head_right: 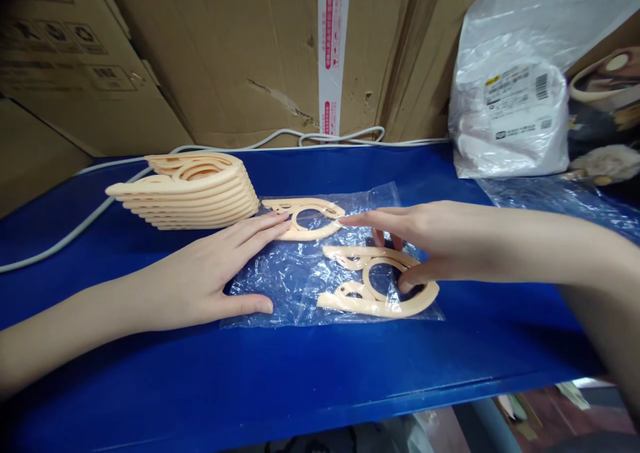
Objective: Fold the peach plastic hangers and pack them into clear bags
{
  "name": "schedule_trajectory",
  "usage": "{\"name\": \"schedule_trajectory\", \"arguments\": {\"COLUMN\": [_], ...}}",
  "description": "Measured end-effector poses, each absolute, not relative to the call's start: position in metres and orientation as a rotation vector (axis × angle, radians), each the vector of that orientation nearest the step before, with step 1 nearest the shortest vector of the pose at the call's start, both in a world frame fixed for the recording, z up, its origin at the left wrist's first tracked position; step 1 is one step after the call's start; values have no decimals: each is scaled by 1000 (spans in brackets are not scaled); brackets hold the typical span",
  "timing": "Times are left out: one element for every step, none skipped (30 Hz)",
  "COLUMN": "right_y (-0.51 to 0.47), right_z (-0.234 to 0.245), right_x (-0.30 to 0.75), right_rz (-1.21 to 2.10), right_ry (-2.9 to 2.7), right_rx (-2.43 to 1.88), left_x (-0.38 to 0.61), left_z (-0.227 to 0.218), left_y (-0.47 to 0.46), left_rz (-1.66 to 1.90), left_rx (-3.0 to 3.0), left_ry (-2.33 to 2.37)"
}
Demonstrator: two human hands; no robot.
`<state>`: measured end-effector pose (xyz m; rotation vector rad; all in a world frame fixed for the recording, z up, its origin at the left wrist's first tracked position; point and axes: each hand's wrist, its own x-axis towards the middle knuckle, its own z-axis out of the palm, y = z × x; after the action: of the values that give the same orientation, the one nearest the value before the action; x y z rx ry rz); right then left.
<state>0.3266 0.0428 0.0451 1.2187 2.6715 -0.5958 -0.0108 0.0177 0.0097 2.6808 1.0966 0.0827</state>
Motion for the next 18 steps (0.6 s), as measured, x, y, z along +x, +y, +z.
{"name": "schedule_trajectory", "arguments": {"right_y": [45, 47, 49, 50, 51, 51, 50, 50, 49, 48, 47, 47, 47, 47, 47, 47, 46, 46], "right_z": [43, 42, 41, 41, 41, 41, 41, 41, 41, 40, 39, 38, 38, 37, 38, 39, 41, 44], "right_x": [325, 323, 321, 319, 317, 315, 313, 310, 307, 303, 301, 299, 298, 298, 299, 303, 307, 312], "right_rz": [-607, -625, -648, -665, -673, -675, -677, -680, -684, -688, -699, -712, -726, -738, -745, -740, -706, -669], "right_ry": [2700, 2720, 2737, 2751, 2763, 2772, 2782, 2796, 2815, 2841, 2870, 2896, 2915, 2923, 2919, 2902, 2887, 2865], "right_rx": [1188, 1162, 1142, 1129, 1131, 1142, 1159, 1173, 1183, 1188, 1180, 1165, 1148, 1131, 1119, 1114, 1145, 1181], "left_x": [-11, -11, -11, -11, -11, -11, -11, -11, -11, -12, -12, -12, -11, -11, -11, -11, -11, -11], "left_z": [10, 10, 10, 10, 10, 10, 10, 10, 9, 9, 9, 8, 8, 8, 8, 8, 8, 8], "left_y": [18, 18, 18, 18, 18, 18, 18, 18, 18, 18, 18, 18, 18, 18, 18, 18, 18, 18], "left_rz": [81, 78, 74, 70, 66, 64, 63, 64, 67, 69, 72, 74, 75, 76, 78, 78, 78, 77], "left_rx": [2680, 2677, 2674, 2671, 2669, 2668, 2667, 2666, 2666, 2665, 2665, 2665, 2666, 2667, 2667, 2667, 2666, 2664], "left_ry": [1096, 1097, 1099, 1101, 1102, 1104, 1104, 1104, 1106, 1106, 1107, 1106, 1107, 1108, 1107, 1107, 1109, 1110]}}
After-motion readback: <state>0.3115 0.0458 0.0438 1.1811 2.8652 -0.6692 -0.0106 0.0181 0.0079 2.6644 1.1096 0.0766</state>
